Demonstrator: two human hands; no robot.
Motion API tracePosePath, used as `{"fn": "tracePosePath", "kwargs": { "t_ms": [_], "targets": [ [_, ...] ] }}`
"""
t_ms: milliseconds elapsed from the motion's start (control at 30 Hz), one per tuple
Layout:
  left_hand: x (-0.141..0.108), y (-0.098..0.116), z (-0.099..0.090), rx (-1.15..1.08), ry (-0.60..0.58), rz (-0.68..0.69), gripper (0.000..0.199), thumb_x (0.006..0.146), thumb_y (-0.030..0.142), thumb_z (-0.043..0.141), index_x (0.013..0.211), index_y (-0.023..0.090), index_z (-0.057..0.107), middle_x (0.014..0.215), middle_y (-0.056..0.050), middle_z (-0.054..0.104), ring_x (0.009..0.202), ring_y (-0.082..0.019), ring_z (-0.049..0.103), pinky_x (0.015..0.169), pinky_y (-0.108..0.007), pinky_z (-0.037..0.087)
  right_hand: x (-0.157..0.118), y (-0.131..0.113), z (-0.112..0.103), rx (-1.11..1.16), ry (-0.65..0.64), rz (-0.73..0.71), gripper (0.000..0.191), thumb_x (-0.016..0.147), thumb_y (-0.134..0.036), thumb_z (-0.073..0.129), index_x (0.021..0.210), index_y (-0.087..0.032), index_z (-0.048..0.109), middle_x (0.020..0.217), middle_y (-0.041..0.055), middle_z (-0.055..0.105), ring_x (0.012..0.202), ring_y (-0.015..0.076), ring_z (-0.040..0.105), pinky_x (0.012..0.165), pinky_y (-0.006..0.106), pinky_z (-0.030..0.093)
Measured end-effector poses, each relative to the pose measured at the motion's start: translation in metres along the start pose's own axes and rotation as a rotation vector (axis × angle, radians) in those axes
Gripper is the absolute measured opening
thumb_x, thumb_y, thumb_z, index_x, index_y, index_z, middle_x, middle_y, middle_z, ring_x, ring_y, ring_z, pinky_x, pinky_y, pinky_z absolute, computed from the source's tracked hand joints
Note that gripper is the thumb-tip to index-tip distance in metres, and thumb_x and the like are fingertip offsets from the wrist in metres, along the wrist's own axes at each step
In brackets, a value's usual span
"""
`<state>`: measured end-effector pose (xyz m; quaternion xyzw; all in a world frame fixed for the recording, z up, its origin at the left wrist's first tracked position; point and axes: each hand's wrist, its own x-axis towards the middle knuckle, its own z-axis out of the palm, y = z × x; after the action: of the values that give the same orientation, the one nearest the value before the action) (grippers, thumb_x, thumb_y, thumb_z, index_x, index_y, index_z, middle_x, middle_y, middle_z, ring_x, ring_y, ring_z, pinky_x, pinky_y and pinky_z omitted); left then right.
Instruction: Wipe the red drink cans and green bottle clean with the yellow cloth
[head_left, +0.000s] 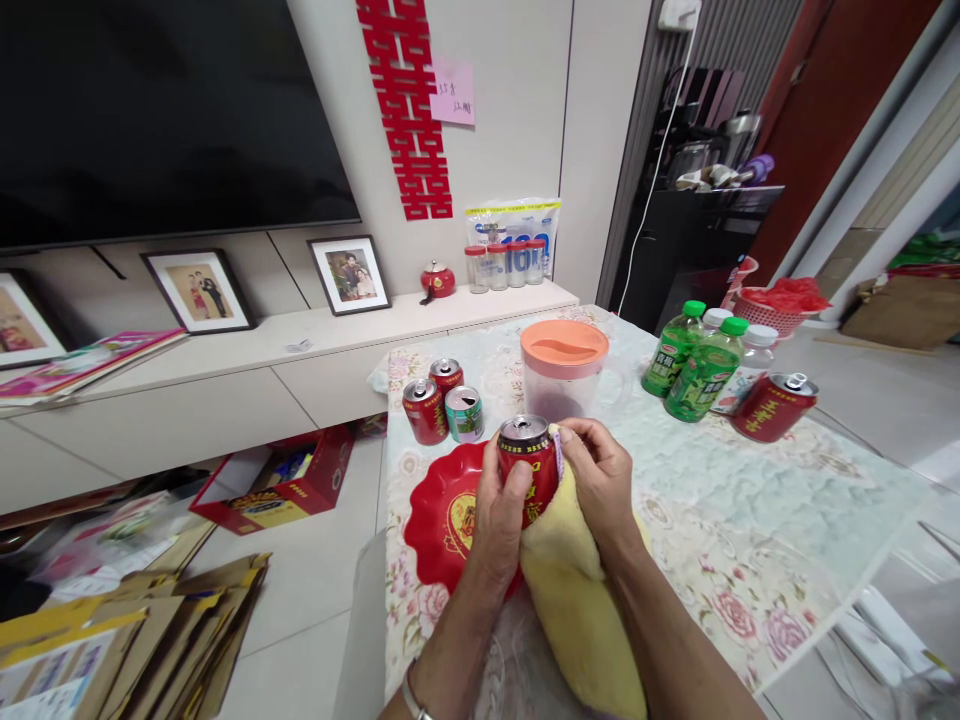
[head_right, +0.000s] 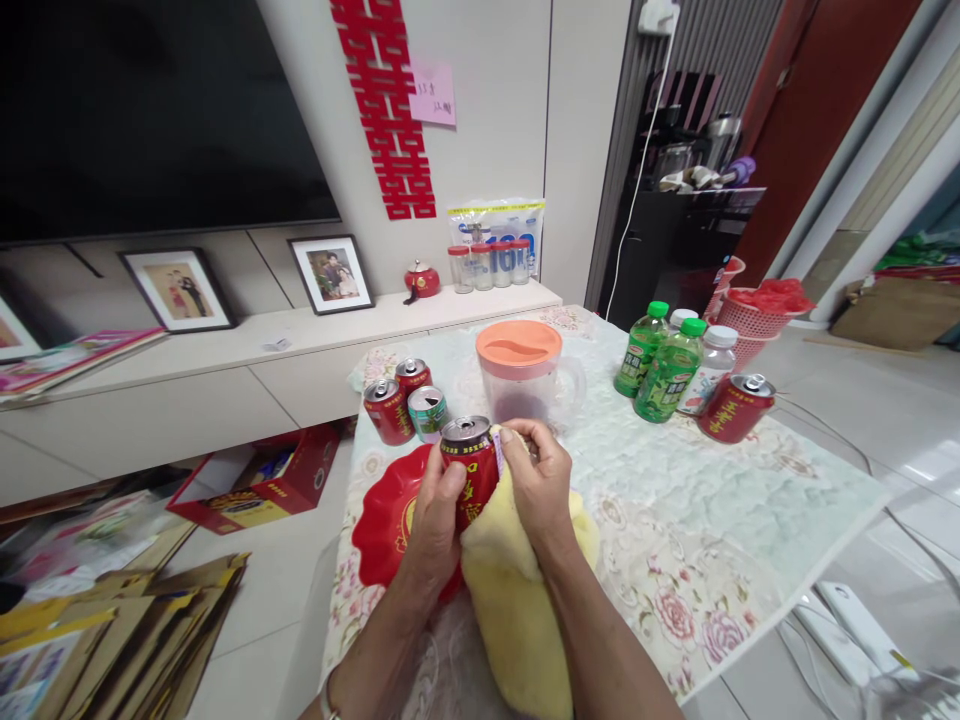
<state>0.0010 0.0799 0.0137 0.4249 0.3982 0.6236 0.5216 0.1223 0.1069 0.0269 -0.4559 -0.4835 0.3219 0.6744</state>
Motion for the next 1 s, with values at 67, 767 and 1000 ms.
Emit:
{"fn": "tracePosePath", "kwargs": {
  "t_ms": [67,767,1000],
  "targets": [
    [0.0,-0.002,0.001,-0.035,0.015,-0.01,0.051,0.095,0.052,0.059,0.138,0.023,0.063,0.134,-0.008,0.073,0.134,-0.033,0.062,0.113,-0.047,0.05,0.0,0.0,0.0,0.0,0.006,0.009,0.022,0.087,-0.043,0.071,0.085,-0.021,0.074,0.081,0.0032,0.075,0.074,0.0193,0.067,0.071,0.033,0.054],
    [0.003,-0.009,-0.004,-0.09,-0.007,-0.034,0.047,0.09,0.05,0.073,0.127,0.024,0.059,0.128,-0.007,0.073,0.119,-0.026,0.069,0.102,-0.037,0.054,-0.008,0.003,-0.007,-0.081,-0.136,-0.302,0.008,0.089,-0.026,0.073,0.097,-0.027,0.072,0.086,-0.0011,0.062,0.081,0.0172,0.058,0.073,0.031,0.045],
    [0.005,0.0,0.001,-0.23,0.08,-0.069,0.042,0.084,0.057,0.075,0.111,0.026,0.065,0.102,-0.003,0.079,0.093,-0.024,0.076,0.081,-0.033,0.059,-0.007,-0.007,-0.005,-0.095,-0.348,-0.223,0.005,0.089,-0.027,0.073,0.09,-0.024,0.069,0.082,-0.0023,0.06,0.075,0.0148,0.056,0.07,0.03,0.043]
  ]
}}
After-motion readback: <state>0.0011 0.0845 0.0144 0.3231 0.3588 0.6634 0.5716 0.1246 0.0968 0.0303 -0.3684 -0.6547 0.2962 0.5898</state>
